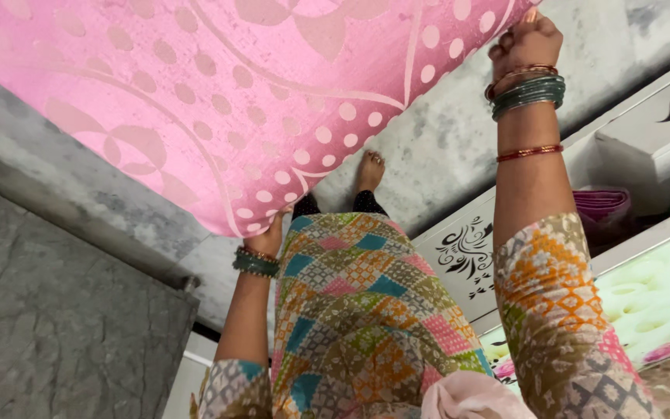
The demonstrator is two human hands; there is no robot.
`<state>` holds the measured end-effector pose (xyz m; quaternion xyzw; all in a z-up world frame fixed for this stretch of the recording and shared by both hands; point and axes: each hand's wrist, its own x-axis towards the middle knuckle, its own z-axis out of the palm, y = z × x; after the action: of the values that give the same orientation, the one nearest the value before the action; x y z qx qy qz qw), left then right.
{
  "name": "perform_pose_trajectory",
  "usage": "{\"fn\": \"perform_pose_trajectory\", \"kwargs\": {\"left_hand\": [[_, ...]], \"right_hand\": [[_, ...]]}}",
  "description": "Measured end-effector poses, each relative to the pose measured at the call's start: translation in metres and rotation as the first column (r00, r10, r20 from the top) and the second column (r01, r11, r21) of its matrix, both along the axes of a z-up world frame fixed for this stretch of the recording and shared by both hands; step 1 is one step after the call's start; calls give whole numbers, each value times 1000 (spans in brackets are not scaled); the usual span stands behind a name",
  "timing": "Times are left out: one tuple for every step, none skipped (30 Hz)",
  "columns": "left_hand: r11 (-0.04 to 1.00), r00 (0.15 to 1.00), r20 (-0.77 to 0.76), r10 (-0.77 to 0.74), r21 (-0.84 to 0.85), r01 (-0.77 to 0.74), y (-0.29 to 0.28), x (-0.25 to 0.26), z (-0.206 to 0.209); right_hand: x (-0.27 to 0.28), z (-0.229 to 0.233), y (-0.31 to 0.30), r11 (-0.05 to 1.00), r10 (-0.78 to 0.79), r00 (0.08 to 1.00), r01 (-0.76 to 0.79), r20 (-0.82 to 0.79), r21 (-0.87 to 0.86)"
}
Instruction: The person covers a mattress with a pink patterned bedsheet, tucking the edges under the mattress and smoothing the surface by hand.
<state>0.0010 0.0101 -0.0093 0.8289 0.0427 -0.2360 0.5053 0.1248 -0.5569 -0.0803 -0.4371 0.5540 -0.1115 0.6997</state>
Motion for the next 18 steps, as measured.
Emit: {"fn": "perform_pose_trajectory", "kwargs": {"left_hand": [[997,999,30,-22,72,20,-2,1,-4],[989,997,59,-47,145,38,-3,1,-4],[987,993,112,-36,162,18,-5,2,0],[984,986,165,-26,177,-4,-7,2,8],[982,973,232,-14,186,-31,-13,9,12],[983,962,263,-72,182,24,-16,16,18],[979,951,281,-132,187,81,-13,17,30],[971,935,298,-191,194,137,-11,21,35],[982,971,198,-132,161,101,-10,19,38],[989,993,93,-72,132,59,-9,16,37],[994,1000,-19,-9,107,11,-8,10,38],[997,993,-90,74,35,-71,-4,2,43],[986,977,-150,153,-38,-160,-3,1,44],[962,950,-216,225,-105,-252,-2,1,47],[962,951,-227,210,-127,-243,-1,3,51],[961,952,-238,194,-150,-234,1,4,58],[959,950,-252,182,-169,-228,4,5,65],[962,962,-227,150,-191,-196,4,8,67]], "right_hand": [[-3,-4,1,997,28,994,-35,-109,-62],[-8,-7,1,990,50,974,-77,-219,-119],[-17,-9,4,999,-31,983,32,-179,-1],[-28,-8,13,984,-116,982,134,-146,121],[-21,-5,15,944,-201,974,222,-108,243],[-16,3,19,961,-168,984,177,-60,214],[-28,16,37,973,-132,991,135,-28,188],[-33,29,54,983,-96,995,94,4,160],[-36,43,69,971,-87,994,68,72,230],[-37,54,81,954,-84,987,39,140,297],[-40,63,97,934,-83,975,5,204,357],[-43,66,121,917,-91,969,-9,231,398],[-40,66,140,902,-98,957,-30,273,431],[-44,67,166,906,-30,966,-82,257,414],[-51,67,192,909,38,969,-135,245,395],[-57,65,218,925,19,969,-110,246,364],[-65,63,244,938,1,970,-85,242,336],[-73,63,265,949,127,983,-161,136,273]]}}
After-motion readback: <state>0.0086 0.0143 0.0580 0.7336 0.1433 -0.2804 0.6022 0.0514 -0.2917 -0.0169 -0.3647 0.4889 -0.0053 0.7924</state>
